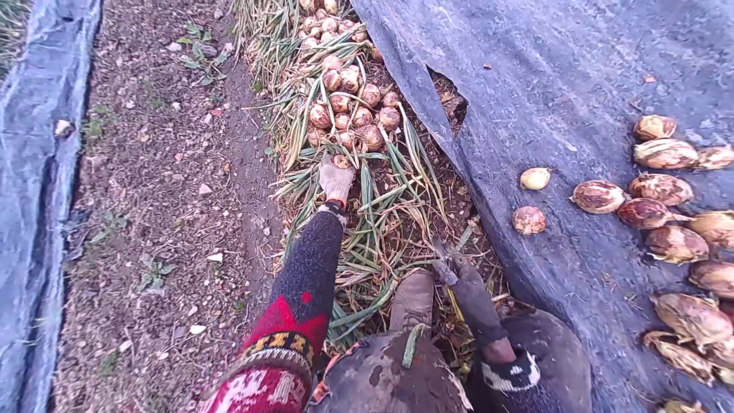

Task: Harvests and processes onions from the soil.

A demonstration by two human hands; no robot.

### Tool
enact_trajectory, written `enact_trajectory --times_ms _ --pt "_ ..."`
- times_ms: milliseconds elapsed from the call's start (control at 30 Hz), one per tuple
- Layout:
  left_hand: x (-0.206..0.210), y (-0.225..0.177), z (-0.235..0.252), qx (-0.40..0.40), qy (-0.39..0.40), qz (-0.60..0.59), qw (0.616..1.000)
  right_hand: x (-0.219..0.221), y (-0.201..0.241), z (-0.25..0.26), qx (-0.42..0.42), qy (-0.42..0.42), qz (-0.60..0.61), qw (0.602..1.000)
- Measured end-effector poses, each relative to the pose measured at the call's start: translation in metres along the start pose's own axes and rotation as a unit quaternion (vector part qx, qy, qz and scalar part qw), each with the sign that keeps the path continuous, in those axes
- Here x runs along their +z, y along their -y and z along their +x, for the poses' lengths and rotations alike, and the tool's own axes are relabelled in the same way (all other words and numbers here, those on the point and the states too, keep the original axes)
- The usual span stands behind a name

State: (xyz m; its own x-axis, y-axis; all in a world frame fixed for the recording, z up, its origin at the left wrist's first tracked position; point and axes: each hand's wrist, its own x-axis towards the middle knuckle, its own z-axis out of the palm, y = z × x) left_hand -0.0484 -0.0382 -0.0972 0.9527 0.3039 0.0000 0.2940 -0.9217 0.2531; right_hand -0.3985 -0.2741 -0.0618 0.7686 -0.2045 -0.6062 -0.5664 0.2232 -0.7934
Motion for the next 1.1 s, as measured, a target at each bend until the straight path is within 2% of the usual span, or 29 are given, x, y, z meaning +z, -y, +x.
enact_trajectory --times_ms 67,133,233,367,433,467,567,633,700,733,800,833,867,900,933,1000,1033,1067,1100 --pt "-0.021 0.0 -0.032 0.093 -0.008 -0.014 0.996 -0.001 -0.001 0.001 -0.017 -0.018 -0.015 1.0" --pt "-0.048 -0.003 -0.08 0.195 0.01 -0.098 0.976 -0.001 0.001 -0.001 -0.038 -0.034 -0.024 0.998" --pt "-0.09 -0.012 -0.156 0.275 0.147 -0.238 0.92 0.002 0.003 -0.005 -0.09 -0.041 -0.022 0.995" --pt "-0.114 -0.026 -0.23 0.273 0.4 -0.331 0.81 0.004 0.006 -0.017 -0.196 -0.023 0.074 0.978" --pt "-0.118 -0.029 -0.256 0.268 0.484 -0.3 0.777 0.004 0.008 -0.026 -0.215 -0.023 0.105 0.971" --pt "-0.12 -0.029 -0.265 0.266 0.504 -0.274 0.774 0.005 0.009 -0.03 -0.203 -0.037 0.109 0.972" --pt "-0.121 -0.026 -0.273 0.3 0.502 -0.158 0.795 0.004 0.001 -0.033 -0.184 -0.035 0.071 0.98" --pt "-0.115 -0.024 -0.274 0.347 0.434 -0.051 0.83 0.004 0.0 -0.039 -0.189 -0.017 0.035 0.981" --pt "-0.107 -0.021 -0.267 0.36 0.336 0.029 0.87 0.008 0.009 -0.05 -0.219 0.02 0.112 0.969" --pt "-0.097 -0.015 -0.258 0.34 0.287 0.047 0.894 0.008 0.017 -0.061 -0.245 0.067 0.158 0.954" --pt "-0.078 0.005 -0.228 0.239 0.243 -0.014 0.94 0.006 0.031 -0.074 -0.274 0.122 0.221 0.928" --pt "-0.075 0.013 -0.212 0.181 0.255 -0.094 0.945 0.007 0.03 -0.07 -0.259 0.089 0.241 0.931" --pt "-0.077 0.02 -0.201 0.125 0.279 -0.194 0.932 0.008 0.024 -0.062 -0.227 0.033 0.236 0.944" --pt "-0.081 0.023 -0.196 0.073 0.311 -0.316 0.893 0.008 0.013 -0.049 -0.181 -0.025 0.202 0.962" --pt "-0.085 0.023 -0.195 0.029 0.345 -0.444 0.826 0.006 0.003 -0.036 -0.128 -0.06 0.154 0.978" --pt "-0.085 0.018 -0.202 -0.024 0.398 -0.635 0.661 0.005 -0.009 -0.018 -0.039 -0.066 0.095 0.993" --pt "-0.081 0.015 -0.208 -0.035 0.416 -0.692 0.59 0.006 -0.012 -0.015 -0.025 -0.053 0.098 0.993" --pt "-0.078 0.011 -0.215 -0.044 0.426 -0.723 0.542 0.008 -0.012 -0.014 -0.028 -0.038 0.119 0.992" --pt "-0.076 0.006 -0.224 -0.049 0.435 -0.734 0.519 0.01 -0.011 -0.013 -0.042 -0.023 0.151 0.987"
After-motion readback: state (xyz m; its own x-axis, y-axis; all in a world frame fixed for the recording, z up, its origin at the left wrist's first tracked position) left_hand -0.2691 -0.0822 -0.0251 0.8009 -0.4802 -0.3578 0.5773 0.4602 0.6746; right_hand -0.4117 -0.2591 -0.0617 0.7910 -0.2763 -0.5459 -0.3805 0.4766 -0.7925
